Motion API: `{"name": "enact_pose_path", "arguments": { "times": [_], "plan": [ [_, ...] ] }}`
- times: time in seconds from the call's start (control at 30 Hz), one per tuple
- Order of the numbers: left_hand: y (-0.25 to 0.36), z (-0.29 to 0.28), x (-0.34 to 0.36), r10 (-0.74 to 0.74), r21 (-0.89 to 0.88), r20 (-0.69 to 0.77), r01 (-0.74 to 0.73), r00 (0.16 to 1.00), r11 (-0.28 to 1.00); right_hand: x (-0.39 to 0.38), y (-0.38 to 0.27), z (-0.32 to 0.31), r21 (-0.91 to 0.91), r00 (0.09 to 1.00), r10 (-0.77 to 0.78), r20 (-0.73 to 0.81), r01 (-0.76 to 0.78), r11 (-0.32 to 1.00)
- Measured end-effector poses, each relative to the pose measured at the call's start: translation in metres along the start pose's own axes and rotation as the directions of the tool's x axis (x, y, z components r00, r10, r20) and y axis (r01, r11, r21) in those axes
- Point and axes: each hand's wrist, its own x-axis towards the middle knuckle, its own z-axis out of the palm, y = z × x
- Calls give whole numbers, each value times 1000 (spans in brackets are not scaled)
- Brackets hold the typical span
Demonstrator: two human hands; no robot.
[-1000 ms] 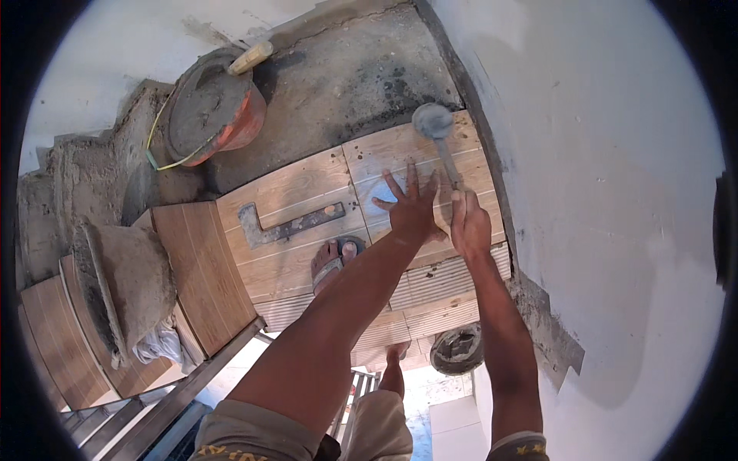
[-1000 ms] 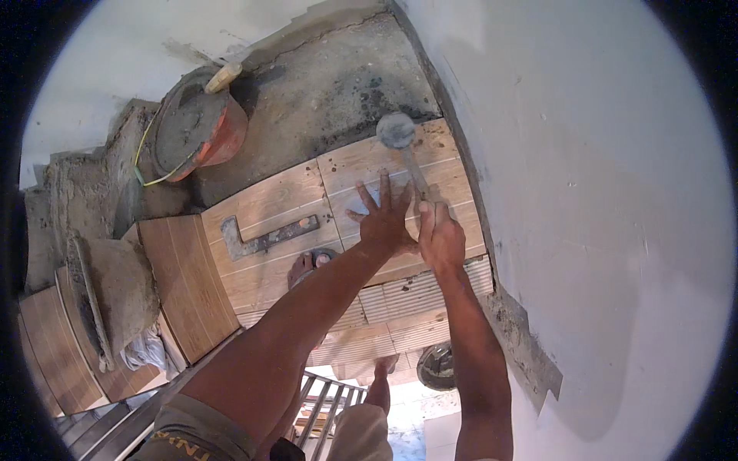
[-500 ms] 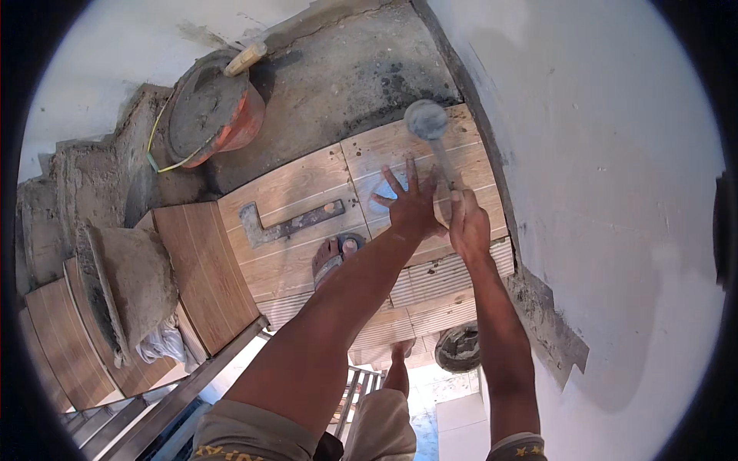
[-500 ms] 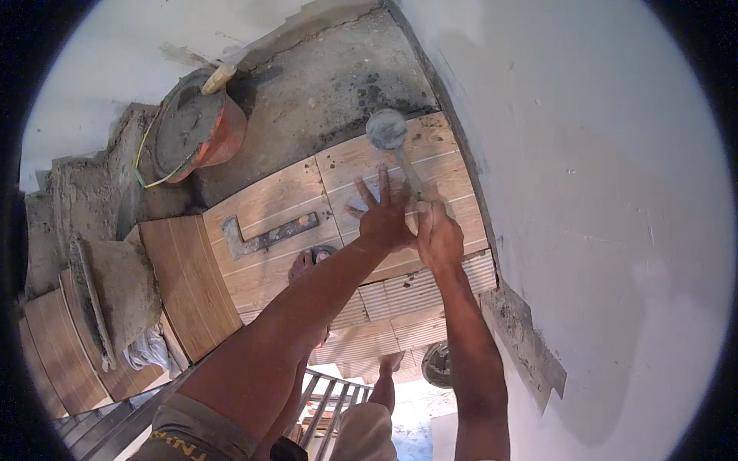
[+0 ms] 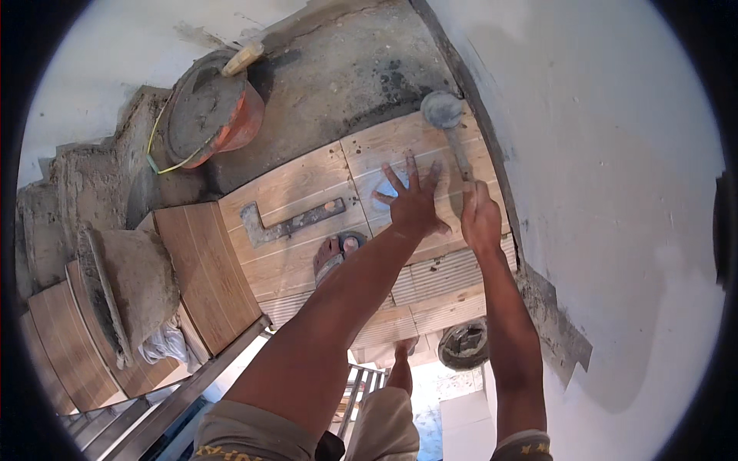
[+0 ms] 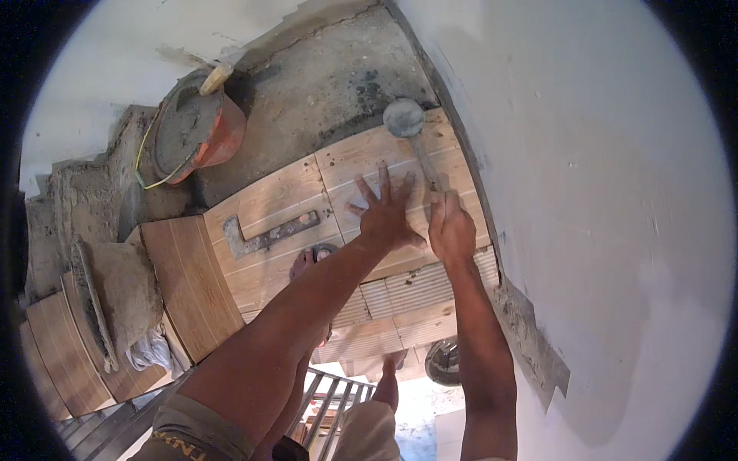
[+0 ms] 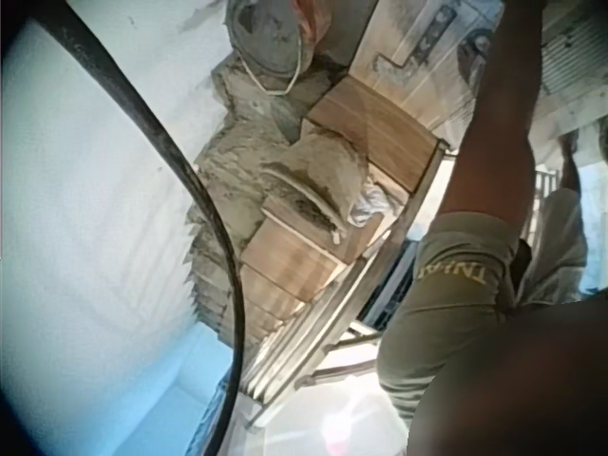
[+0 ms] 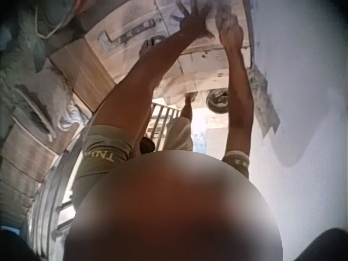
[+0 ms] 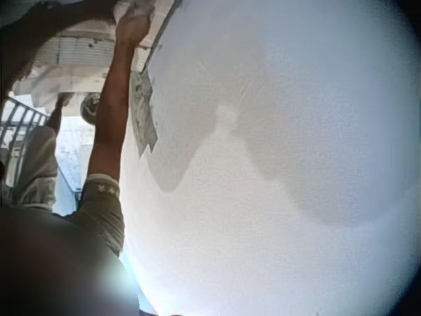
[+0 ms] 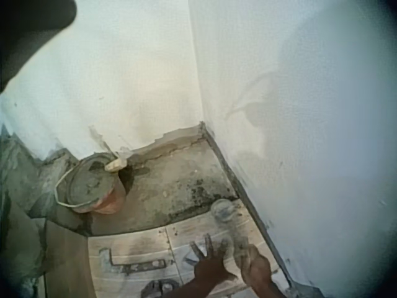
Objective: Lay wood-look ceramic tiles on a cement surface using mortar and a rubber mallet.
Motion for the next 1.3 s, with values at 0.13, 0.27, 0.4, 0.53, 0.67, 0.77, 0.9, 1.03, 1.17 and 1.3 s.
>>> {"name": "enact_pose_path", "arguments": {
  "times": [0.13, 0.27, 0.4, 0.53, 0.67, 0.77, 0.9, 1.03, 1.17, 1.3],
  "plan": [
    [18, -2, -2, 9, -49, -4, -9, 1000, 999, -1, 32, -2, -60, 1000, 20, 9, -19, 998],
    [9, 7, -3, 4, -71, -28, -6, 1000, 997, 7, -13, -14, 7, 991, 126, 41, -126, 992],
    [5, -7, -7, 5, -2, -31, -5, 1000, 1000, -49, -27, -25, 383, 979, 5, -206, 75, 921],
    [-14, -8, -10, 141, 154, 47, -147, 989, 977, -122, -39, -53, 547, 953, 60, -298, 119, 828],
    [-39, -8, -19, 287, 304, 87, -300, 954, 904, -167, 9, -26, 490, 951, 71, -301, 90, 867],
    [-38, -6, -17, 297, 325, 48, -296, 954, 898, -172, 57, 1, 107, 987, 109, -122, -96, 990],
    [-33, -4, -17, 290, 312, 68, -296, 955, 903, -163, 68, 13, -28, 986, 119, -114, -123, 992],
    [-45, 0, -16, 333, 257, 7, -323, 943, 911, -154, 46, 0, -9, 969, 248, -9, -248, 969],
    [-50, 3, -18, 354, 249, -20, -338, 935, 908, -185, 29, -2, 211, 953, 298, -57, -280, 936],
    [-43, 8, -24, 400, 233, -53, -378, 915, 896, -286, 55, 4, 282, 912, 382, -148, -331, 900]
  ]
}}
